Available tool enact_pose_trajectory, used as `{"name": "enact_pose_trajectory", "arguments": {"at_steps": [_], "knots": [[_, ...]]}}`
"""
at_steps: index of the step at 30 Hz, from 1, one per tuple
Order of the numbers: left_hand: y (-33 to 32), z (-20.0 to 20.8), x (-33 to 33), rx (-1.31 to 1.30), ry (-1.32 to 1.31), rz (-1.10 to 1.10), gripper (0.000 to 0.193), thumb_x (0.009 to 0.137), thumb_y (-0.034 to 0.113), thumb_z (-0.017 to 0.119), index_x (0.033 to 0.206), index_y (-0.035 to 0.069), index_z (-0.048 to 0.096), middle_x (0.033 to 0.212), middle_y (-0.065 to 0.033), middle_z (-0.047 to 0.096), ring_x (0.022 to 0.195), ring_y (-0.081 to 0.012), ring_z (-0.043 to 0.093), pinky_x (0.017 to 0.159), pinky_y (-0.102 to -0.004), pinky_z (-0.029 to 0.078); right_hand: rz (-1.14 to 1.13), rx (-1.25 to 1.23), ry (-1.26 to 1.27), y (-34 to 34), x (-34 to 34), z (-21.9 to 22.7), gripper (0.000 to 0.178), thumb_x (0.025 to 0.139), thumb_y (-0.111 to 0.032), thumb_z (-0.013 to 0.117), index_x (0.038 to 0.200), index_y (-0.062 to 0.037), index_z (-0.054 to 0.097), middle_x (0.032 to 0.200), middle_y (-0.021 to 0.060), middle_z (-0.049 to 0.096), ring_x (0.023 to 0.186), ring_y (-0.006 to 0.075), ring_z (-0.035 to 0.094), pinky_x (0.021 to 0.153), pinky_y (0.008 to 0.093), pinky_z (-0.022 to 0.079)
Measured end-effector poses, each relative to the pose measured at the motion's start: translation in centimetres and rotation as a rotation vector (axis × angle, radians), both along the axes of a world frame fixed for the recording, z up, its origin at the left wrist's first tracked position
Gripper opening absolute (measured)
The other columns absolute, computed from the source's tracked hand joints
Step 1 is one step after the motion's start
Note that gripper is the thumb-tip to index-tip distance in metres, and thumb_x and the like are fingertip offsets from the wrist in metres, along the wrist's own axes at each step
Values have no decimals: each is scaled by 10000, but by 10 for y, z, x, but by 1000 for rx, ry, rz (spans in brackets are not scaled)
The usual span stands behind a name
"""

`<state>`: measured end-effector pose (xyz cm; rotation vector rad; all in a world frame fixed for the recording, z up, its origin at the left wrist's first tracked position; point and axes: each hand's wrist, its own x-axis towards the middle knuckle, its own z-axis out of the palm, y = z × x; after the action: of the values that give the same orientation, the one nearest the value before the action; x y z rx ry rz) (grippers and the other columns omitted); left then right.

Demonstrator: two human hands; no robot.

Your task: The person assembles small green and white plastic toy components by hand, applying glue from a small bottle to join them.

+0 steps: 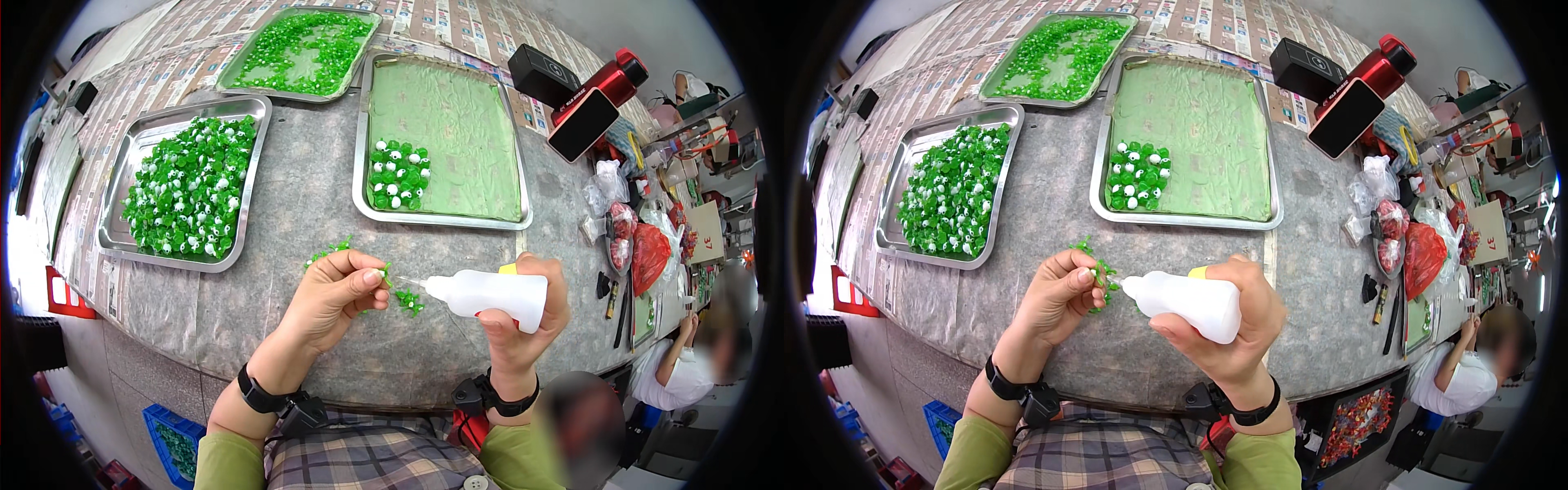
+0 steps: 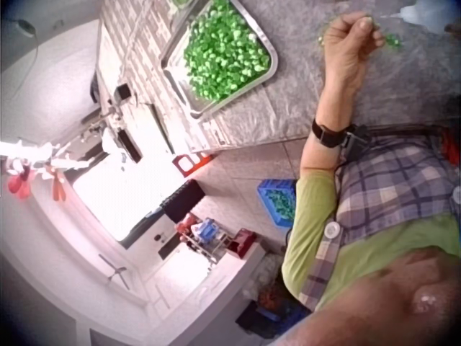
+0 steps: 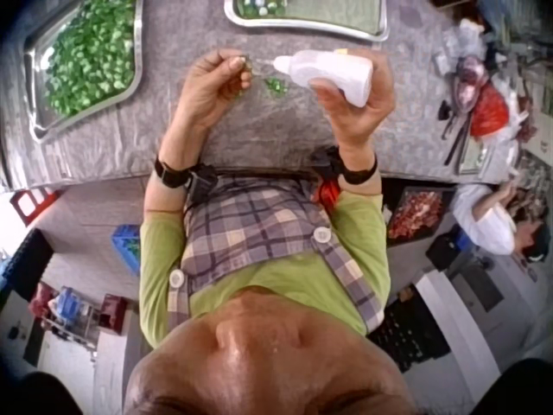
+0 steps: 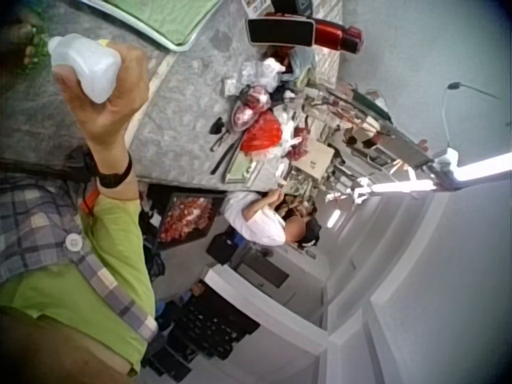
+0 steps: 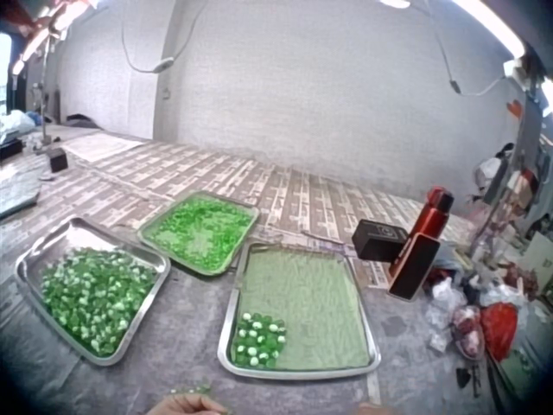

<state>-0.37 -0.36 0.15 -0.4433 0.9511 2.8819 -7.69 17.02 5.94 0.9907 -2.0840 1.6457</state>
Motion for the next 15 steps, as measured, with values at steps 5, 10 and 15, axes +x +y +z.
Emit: {"name": "enact_pose_trajectory", "arguments": {"at_steps": [5, 10, 15], "knots": [[0, 0, 0, -2, -3, -3, 89, 765, 83, 556, 825, 18, 550, 686, -60, 568, 599, -123, 554, 560, -223, 472, 23, 29, -18, 0, 0, 1, 445, 550, -284, 761, 784, -32, 478, 598, 57, 508, 490, 147, 454, 442, 245, 336], [0, -1, 0, -10, -9, -4, 92, 765, 96, 561, 816, 21, 550, 688, -62, 570, 596, -121, 554, 558, -224, 473, 18, 27, -42, -1, 2, -2, 443, 557, -283, 757, 787, -26, 480, 613, 55, 508, 504, 144, 460, 447, 239, 338], [0, -2, 0, -1, -4, -5, 97, 762, 114, 569, 796, 26, 548, 685, -63, 572, 591, -122, 552, 551, -227, 472, -18, -36, -53, 0, 0, -2, 435, 570, -297, 747, 791, -30, 485, 653, 55, 498, 546, 139, 466, 457, 236, 347]]}}
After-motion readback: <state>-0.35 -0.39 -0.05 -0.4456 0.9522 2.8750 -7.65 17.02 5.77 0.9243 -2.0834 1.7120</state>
